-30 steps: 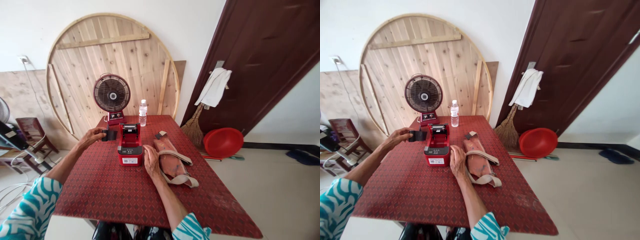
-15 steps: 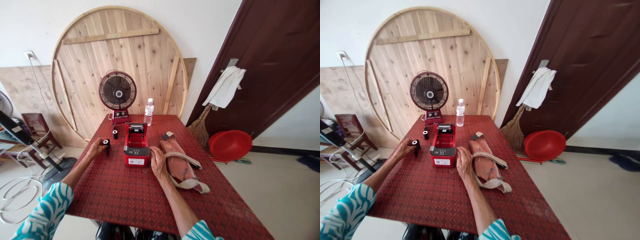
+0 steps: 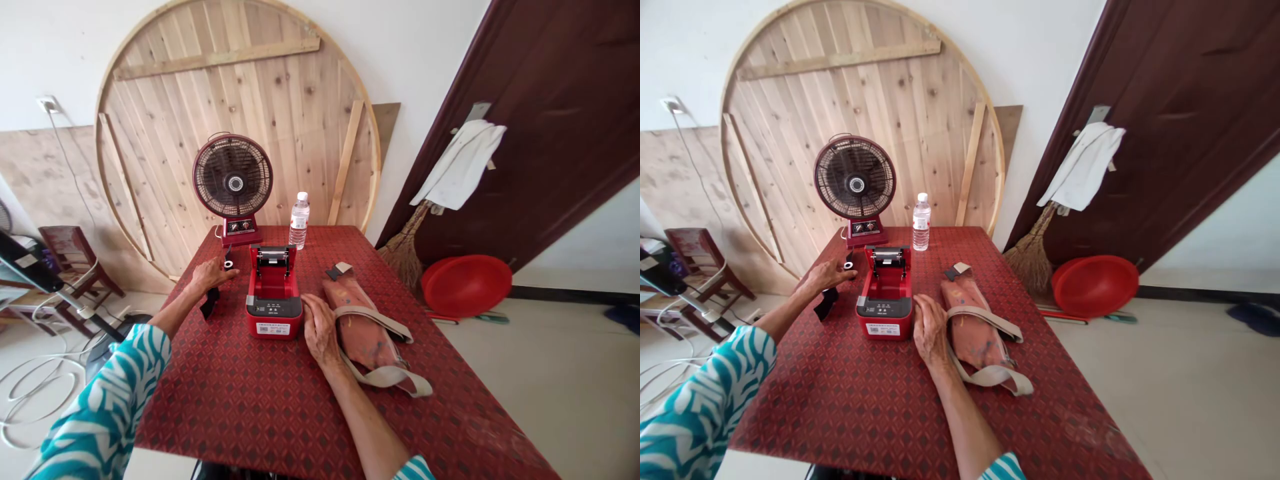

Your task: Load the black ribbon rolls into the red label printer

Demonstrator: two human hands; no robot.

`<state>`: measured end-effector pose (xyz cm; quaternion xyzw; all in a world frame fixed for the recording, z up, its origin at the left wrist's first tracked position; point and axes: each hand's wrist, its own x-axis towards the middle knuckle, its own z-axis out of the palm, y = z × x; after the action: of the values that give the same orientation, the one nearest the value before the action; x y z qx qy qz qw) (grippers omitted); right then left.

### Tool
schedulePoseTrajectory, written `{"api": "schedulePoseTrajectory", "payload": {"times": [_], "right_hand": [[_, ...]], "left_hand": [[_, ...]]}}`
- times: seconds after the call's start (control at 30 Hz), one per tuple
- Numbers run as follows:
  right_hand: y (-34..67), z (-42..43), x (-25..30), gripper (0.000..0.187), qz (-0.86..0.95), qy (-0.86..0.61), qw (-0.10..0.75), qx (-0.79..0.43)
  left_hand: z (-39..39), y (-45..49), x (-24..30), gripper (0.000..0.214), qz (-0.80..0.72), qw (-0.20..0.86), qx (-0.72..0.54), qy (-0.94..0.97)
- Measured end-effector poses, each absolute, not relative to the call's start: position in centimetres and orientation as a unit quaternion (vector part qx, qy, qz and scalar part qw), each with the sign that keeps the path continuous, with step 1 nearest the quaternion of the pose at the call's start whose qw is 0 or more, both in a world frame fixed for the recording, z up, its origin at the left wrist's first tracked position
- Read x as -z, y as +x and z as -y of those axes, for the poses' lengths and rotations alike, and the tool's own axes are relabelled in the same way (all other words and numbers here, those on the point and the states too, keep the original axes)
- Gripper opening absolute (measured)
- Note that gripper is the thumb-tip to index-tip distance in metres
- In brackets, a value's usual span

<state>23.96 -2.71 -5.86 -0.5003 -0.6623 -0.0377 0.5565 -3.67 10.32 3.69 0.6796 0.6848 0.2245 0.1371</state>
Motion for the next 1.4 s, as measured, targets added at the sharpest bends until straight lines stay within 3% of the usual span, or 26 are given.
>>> {"api": "schedulePoseTrajectory", "payload": {"times": [0.13, 0.33, 0.43, 0.57, 0.67, 0.73, 1.07, 1.4], "right_hand": [[23.9, 2.8, 5.7, 0.029, 0.66, -0.5, 0.559, 0.043], [23.7, 2.9, 5.5, 0.029, 0.665, -0.499, 0.555, 0.039], [23.8, 2.8, 5.5, 0.029, 0.661, -0.5, 0.558, 0.043], [23.9, 2.7, 5.6, 0.029, 0.656, -0.503, 0.561, 0.041], [23.8, 2.5, 5.7, 0.029, 0.657, -0.503, 0.56, 0.037], [23.7, 2.4, 5.8, 0.029, 0.661, -0.498, 0.561, 0.032], [24.1, 2.9, 5.8, 0.029, 0.647, -0.5, 0.574, 0.042], [23.7, 3.1, 5.2, 0.03, 0.645, -0.483, 0.592, 0.025]], "left_hand": [[-11.6, -2.5, -3.8, 0.048, -0.726, 0.027, -0.092, 0.681], [-12.2, -3.4, -3.1, 0.032, -0.704, 0.035, -0.106, 0.702], [-12.3, -3.7, -3.0, 0.025, -0.673, 0.112, -0.218, 0.698], [-10.9, -4.2, -3.6, 0.03, -0.541, 0.375, -0.437, 0.613], [-7.8, -4.5, -4.2, 0.037, -0.425, 0.561, -0.482, 0.521], [-5.4, -4.6, -4.4, 0.041, -0.375, 0.626, -0.477, 0.49], [1.0, -3.0, -4.4, 0.044, -0.241, 0.736, -0.454, 0.44], [2.1, 0.5, -5.2, 0.039, -0.282, 0.713, -0.454, 0.454]]}}
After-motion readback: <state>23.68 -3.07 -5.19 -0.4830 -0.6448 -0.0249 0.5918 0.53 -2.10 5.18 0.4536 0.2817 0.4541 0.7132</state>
